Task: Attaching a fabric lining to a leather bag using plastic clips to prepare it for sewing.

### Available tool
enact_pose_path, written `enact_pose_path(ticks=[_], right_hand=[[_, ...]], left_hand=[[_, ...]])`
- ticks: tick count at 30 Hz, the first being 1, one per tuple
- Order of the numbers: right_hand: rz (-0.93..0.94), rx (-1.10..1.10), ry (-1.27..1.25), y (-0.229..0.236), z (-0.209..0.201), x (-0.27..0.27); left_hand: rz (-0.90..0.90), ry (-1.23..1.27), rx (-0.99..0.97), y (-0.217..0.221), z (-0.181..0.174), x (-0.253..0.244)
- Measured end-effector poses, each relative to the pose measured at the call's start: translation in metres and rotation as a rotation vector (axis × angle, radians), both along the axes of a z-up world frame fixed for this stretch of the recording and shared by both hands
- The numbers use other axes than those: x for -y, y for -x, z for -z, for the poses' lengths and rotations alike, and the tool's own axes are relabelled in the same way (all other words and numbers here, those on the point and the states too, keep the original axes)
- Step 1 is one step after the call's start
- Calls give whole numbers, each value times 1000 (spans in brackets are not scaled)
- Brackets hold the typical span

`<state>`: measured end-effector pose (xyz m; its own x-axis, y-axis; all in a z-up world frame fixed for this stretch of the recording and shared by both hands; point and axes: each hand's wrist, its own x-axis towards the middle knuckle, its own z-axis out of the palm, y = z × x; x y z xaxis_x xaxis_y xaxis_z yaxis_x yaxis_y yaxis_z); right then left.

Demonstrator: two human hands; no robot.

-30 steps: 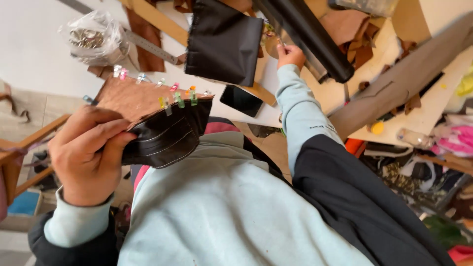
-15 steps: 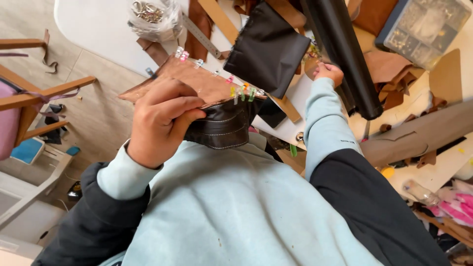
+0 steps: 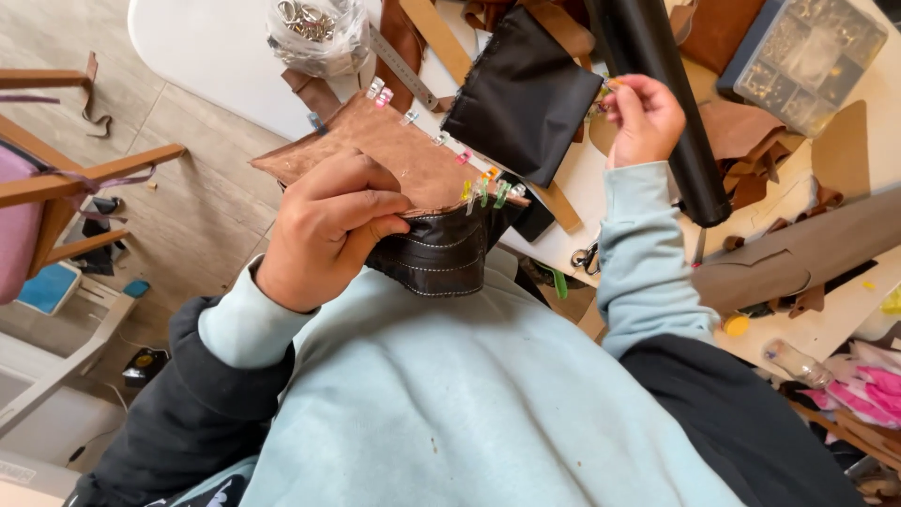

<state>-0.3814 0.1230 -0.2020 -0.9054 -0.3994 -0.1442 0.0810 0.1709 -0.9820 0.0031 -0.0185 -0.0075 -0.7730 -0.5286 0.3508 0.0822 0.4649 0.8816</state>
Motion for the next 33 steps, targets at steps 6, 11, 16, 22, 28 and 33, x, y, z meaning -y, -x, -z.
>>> enact_pose_path(ticks=[6,11,16,22,28,33], right_hand=[[-760,-119,144,-95,-168,39],[-1270,-268,125,-129,-254,60],[-1506,-427,74,-139,-283,90],[-1623,-430,-244,-158,-292,115],[-1718,-528,-464,-171,-287,125],[-1762,-654,-492,-174,-274,118]], left_hand=[[55,4,-22,-4,-2,2],[63,55,18,-4,-15,1],[14,229,99,-2,-13,-3],[-76,422,213,2,-7,-8],[-134,507,170,7,-4,-11],[-160,526,142,8,0,-12]])
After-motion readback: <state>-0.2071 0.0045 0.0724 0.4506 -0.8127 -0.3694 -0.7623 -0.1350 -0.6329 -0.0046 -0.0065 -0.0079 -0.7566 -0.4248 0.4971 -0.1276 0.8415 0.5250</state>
